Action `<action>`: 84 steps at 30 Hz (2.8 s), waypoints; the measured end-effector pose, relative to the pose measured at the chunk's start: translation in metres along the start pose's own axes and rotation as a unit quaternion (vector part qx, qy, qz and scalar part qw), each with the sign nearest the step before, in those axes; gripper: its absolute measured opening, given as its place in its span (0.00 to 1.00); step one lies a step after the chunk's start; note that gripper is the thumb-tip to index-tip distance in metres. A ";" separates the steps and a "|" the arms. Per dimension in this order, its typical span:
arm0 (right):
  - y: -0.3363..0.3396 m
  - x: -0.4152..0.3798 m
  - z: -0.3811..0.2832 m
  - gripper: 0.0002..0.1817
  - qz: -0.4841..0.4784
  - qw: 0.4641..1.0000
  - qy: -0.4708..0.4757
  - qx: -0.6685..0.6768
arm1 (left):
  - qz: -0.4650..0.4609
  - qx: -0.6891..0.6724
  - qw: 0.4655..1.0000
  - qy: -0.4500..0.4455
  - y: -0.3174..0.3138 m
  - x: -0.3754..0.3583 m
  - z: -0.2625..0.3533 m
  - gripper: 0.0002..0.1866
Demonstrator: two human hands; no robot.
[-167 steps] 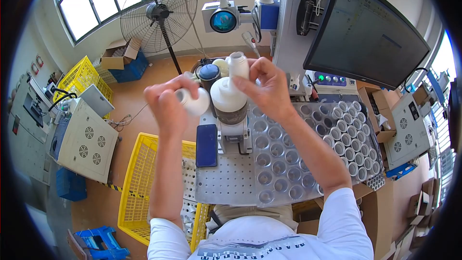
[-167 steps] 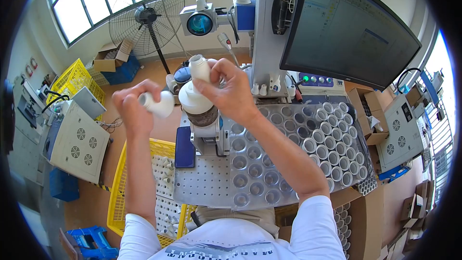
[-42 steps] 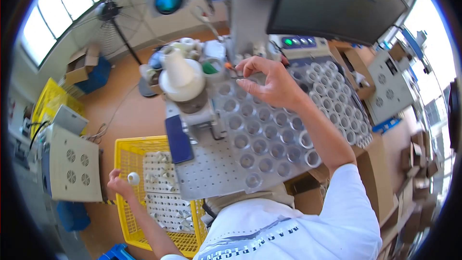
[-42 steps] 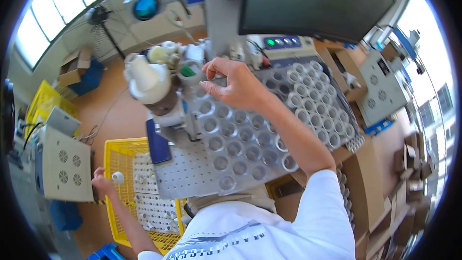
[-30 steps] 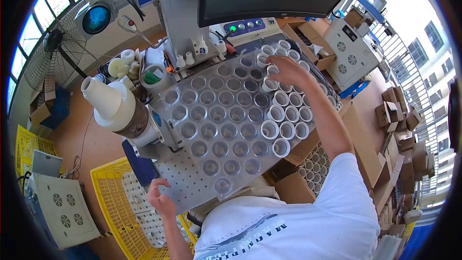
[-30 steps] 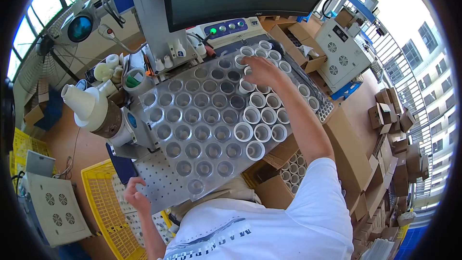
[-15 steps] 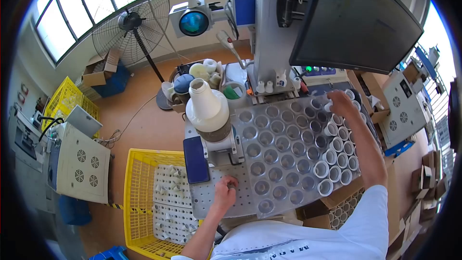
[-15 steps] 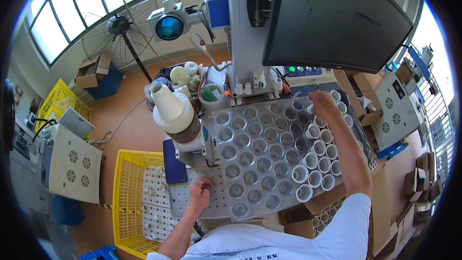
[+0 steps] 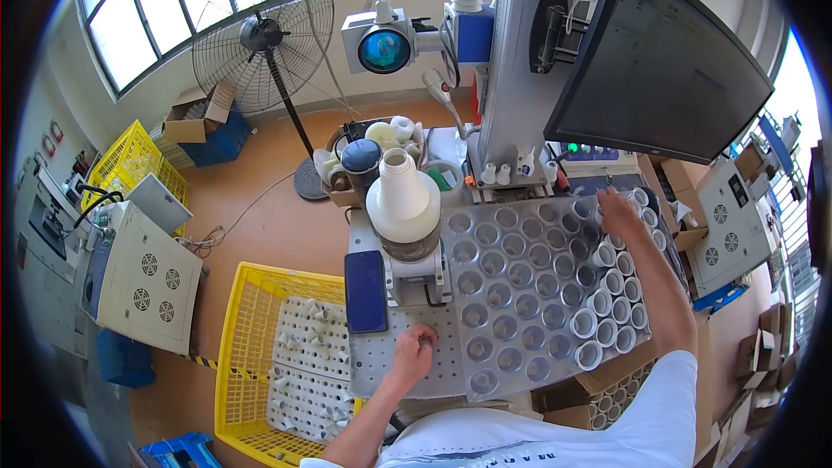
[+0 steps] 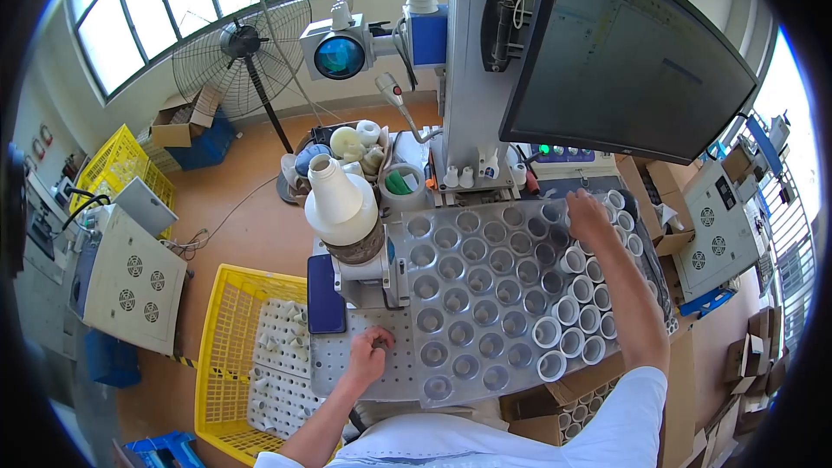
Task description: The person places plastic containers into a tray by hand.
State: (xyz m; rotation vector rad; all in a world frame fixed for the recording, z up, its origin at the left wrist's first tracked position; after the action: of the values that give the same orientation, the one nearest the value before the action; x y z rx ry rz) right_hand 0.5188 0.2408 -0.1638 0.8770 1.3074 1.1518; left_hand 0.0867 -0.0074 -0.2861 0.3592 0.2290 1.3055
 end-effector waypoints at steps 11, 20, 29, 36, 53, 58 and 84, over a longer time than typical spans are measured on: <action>0.048 -0.020 -0.020 0.23 -0.008 0.999 -0.010 0.031 | 0.014 -0.012 1.000 0.002 0.001 -0.001 0.002 0.13; 0.025 -0.042 -0.157 0.26 0.029 0.883 0.225 0.410 | 0.025 0.006 0.999 -0.021 0.001 0.001 0.005 0.15; 0.001 -0.045 -0.179 0.25 0.030 0.868 0.265 0.419 | 0.026 0.000 1.000 -0.017 0.001 0.003 0.005 0.14; -0.004 -0.045 -0.177 0.25 0.037 0.866 0.257 0.426 | 0.185 -0.044 0.971 -0.148 0.107 0.016 0.105 0.13; 0.180 -0.102 -0.291 0.30 0.056 0.568 0.461 0.679 | 0.236 0.023 0.946 -0.221 0.204 0.086 0.268 0.16; 0.157 -0.091 -0.332 0.28 0.030 0.638 0.465 0.613 | 0.382 0.085 0.911 -0.132 0.247 -0.001 0.203 0.14; -0.031 -0.208 -0.093 0.33 -0.086 0.962 0.222 0.132 | 0.012 0.050 0.986 -0.157 0.000 -0.008 0.069 0.19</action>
State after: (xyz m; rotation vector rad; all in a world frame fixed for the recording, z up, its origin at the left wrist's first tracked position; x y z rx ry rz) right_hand 0.4511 0.0216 -0.1495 0.6950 1.9009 1.0877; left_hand 0.1099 -0.0240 -0.2231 0.6468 0.0238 1.2445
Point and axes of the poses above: each hand's wrist, its own x-axis towards the middle knuckle, its own y-axis out of the back of the hand, z = x × y, the point moved 6 cm from there along x, towards the middle knuckle, and after that the axes turned 15 degrees about -z, right-handed, at the moved point
